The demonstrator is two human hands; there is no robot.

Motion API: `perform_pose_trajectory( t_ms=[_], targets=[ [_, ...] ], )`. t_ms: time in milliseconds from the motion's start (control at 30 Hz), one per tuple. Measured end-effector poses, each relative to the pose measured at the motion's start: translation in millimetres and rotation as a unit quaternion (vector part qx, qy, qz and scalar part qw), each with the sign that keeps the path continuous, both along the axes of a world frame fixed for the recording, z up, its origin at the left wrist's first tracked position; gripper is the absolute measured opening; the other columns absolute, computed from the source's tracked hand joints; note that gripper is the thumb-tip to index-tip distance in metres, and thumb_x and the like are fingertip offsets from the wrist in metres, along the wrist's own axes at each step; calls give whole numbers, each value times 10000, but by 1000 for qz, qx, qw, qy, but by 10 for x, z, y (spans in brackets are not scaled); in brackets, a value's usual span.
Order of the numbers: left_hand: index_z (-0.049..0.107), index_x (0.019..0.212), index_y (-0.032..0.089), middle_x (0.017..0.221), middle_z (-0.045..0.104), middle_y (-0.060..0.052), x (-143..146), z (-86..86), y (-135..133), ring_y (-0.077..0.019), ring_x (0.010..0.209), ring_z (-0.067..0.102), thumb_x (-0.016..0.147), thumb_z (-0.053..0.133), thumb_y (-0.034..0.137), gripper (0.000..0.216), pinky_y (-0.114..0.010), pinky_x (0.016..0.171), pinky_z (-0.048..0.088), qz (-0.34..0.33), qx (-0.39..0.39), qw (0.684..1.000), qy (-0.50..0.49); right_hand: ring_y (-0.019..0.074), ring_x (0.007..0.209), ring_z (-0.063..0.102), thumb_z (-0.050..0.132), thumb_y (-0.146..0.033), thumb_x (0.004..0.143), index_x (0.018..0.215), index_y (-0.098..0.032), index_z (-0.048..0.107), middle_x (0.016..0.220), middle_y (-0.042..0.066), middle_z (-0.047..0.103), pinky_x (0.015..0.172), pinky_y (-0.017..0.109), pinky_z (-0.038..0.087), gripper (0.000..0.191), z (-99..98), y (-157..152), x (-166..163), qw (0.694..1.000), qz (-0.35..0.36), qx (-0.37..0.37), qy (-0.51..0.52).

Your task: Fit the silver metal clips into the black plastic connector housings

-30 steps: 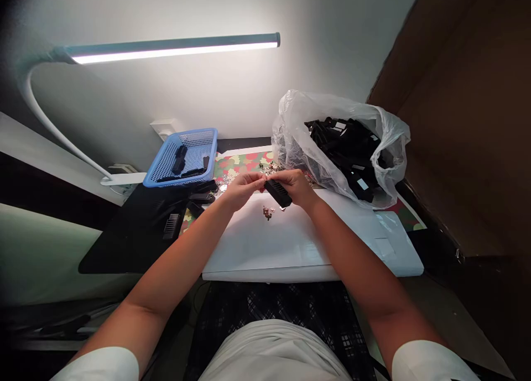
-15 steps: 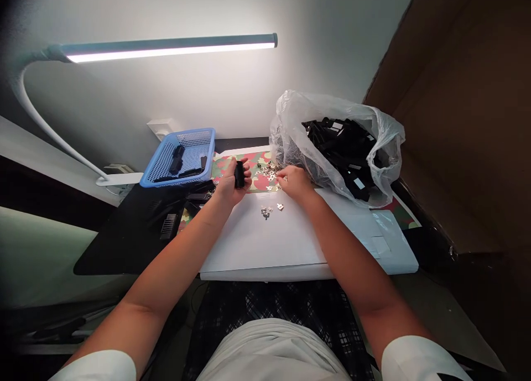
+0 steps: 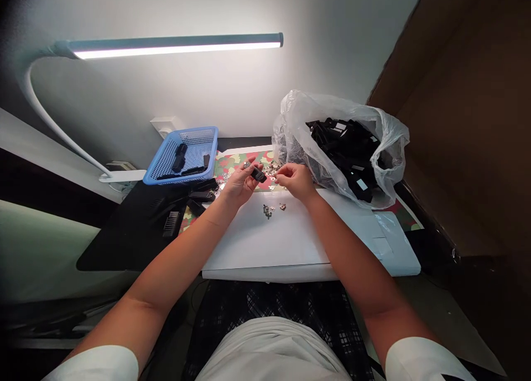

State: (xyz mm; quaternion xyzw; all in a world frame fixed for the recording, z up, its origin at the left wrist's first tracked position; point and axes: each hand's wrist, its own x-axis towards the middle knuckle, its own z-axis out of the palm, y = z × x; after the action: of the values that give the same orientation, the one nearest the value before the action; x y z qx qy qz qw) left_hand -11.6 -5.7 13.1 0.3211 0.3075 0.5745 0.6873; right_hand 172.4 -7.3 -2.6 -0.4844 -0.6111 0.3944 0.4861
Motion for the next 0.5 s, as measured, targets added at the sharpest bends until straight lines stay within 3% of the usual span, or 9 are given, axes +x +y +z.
perform_pose_trajectory(
  t_ms=[67,167,333,500],
  targets=[
    [579,1039,205,903,700,-25,6,-12,-9,-141,900,688,775,762,155,324,-247,773,541,-3,7,1000,-7,168,677,676,753,-327,644,718,-177,667,667,20,692,661,295,519,188,33,-34,-40,991,36,-33,124],
    [576,1034,218,955,703,-12,11,-26,-13,-124,918,688,772,756,143,326,-225,765,544,-9,22,999,-31,147,671,674,853,-358,545,697,-188,650,663,2,693,684,292,542,306,51,-60,-82,975,62,-56,208],
    [606,1076,250,1112,715,-20,23,-14,-22,-117,839,681,831,691,219,262,-234,693,553,-23,-10,1000,-17,132,676,670,923,-410,484,730,-198,676,692,-14,695,726,311,570,408,15,-39,-109,963,81,-80,243],
    [607,1091,224,1089,706,-46,40,-7,-19,-163,1009,688,747,598,90,369,-304,870,564,-31,10,999,-12,131,675,665,939,-439,443,789,-194,734,744,6,722,740,334,583,471,5,-23,-112,957,63,-97,265]
  ],
)
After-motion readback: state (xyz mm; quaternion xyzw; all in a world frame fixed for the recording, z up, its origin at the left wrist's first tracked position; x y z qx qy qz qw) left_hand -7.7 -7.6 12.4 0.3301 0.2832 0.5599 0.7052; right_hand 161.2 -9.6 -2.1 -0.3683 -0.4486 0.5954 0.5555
